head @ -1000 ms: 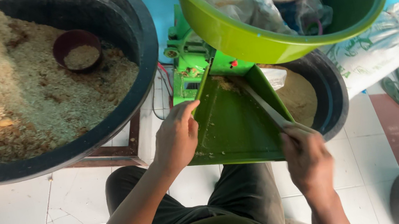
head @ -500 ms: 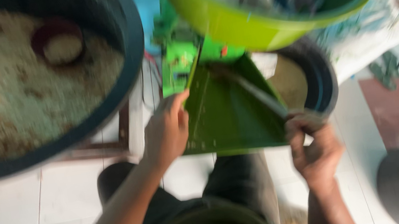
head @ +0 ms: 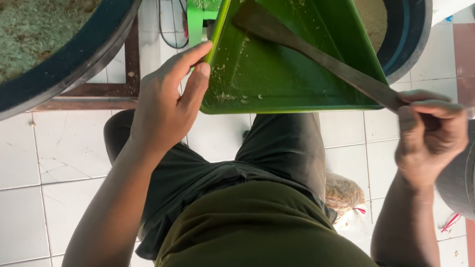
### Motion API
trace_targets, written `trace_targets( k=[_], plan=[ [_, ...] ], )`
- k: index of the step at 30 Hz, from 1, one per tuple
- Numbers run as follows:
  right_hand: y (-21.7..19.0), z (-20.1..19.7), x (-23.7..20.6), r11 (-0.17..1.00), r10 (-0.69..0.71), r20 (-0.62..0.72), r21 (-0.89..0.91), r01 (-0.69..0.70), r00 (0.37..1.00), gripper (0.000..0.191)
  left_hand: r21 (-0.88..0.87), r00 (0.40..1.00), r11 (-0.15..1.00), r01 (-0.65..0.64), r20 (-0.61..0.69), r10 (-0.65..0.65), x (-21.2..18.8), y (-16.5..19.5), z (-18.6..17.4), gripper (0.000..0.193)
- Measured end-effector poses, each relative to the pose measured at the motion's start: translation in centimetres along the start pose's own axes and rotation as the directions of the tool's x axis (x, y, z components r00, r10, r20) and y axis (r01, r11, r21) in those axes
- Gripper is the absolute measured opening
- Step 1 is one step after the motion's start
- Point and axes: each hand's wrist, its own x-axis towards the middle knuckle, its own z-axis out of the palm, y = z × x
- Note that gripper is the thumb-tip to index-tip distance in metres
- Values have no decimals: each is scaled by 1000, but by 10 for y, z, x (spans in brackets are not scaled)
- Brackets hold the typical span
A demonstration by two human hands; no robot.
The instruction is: The person sits on the floor beside a small green motorized mill and repeatedly scoops grain and pressed feed chunks from a large basin into the mill tray using a scoop, pushing the material toward the machine so the ground output falls into a basin below.
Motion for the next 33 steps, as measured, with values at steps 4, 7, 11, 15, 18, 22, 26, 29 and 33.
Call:
trace_targets(
  k=[4, 7, 11, 15, 18, 22, 26, 29, 33],
  plan=[
    [16, -10, -12, 998, 54, 58, -25, -53, 997, 17, -40, 979, 979, -200, -39, 199, -9, 2, -5, 32],
    [14, -14, -12, 996, 93, 74, 7, -94, 993, 21, 244, 878, 883, -402, -171, 447, -24, 0, -2, 21],
    [5, -15, -9, 995, 95, 86, 14, -97, 992, 19, 274, 609, 573, -772, 63, 791, -69, -14, 16, 16],
    [3, -14, -8, 997, 79, 88, -9, -79, 993, 15, -59, 694, 893, -446, 607, 387, -81, -60, 57, 13],
    [7, -13, -9, 995, 95, 79, 3, -96, 992, 13, -196, 618, 961, -193, 737, 274, -88, -98, 73, 19],
    [10, -16, -8, 996, 88, 88, 18, -90, 992, 13, -259, 587, 959, -115, 761, 276, -92, -130, 81, 16],
    [17, -21, -7, 997, 76, 77, -16, -75, 994, 8, -284, 587, 921, -268, 709, 390, -88, -129, 87, 19],
    [36, -23, -7, 981, 69, 30, 180, -74, 997, 14, -235, 594, 903, -358, 690, 415, -81, -109, 73, 18],
    [81, -17, -8, 979, 13, -105, 202, 9, 994, 23, -170, 743, 982, -86, 646, 177, -52, -72, 19, 22]
  ],
)
